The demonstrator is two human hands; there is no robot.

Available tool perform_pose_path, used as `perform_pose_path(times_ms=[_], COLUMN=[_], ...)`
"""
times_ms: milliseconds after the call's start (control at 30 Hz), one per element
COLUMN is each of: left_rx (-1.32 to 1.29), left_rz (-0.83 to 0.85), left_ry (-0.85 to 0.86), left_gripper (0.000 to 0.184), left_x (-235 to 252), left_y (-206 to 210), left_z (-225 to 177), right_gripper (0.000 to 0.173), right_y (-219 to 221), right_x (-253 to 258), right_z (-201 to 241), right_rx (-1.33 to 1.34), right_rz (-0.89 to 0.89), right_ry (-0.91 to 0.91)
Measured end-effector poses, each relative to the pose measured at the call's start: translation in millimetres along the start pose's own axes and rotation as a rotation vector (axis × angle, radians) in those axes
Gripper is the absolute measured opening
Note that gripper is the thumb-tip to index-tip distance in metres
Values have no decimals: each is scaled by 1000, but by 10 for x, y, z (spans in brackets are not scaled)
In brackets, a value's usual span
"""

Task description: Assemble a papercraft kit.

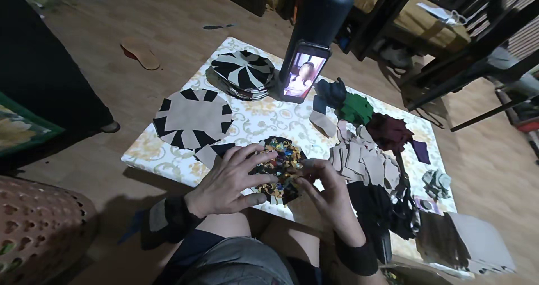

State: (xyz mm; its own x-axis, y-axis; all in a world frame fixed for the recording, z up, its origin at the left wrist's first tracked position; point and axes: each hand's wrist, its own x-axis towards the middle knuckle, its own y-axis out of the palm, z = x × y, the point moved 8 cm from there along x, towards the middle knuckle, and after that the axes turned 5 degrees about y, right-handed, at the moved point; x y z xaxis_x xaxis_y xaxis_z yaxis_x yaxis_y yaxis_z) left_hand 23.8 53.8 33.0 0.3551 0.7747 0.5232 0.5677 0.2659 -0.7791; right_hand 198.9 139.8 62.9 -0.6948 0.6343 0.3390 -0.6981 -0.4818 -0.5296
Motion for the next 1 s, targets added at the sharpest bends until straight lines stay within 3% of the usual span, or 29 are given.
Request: perform_pose_path(times_ms=[167, 433, 600, 800, 1000], left_rx=[-23, -48, -34, -18, -31], left_rz=[15, -23, -6, -42, -57], left_ry=[55, 20, 83, 41, 22], left_gripper=[47, 55, 46, 48, 55], left_x=[1, -16, -1, -32, -47], left_y=[27, -13, 13, -7, -18], left_z=[-22, 9, -42, -4, 31], right_gripper=[16, 14, 11, 12, 11], right_y=[294, 207, 317, 286, 263], right_x=[-60, -52, -66, -73, -83], right_z=[-34, 31, 14, 65, 102], right_rx=[-93, -107, -173, -165, -357], right_rz=[163, 94, 129, 87, -17], right_ry=[40, -4, -6, -37, -85])
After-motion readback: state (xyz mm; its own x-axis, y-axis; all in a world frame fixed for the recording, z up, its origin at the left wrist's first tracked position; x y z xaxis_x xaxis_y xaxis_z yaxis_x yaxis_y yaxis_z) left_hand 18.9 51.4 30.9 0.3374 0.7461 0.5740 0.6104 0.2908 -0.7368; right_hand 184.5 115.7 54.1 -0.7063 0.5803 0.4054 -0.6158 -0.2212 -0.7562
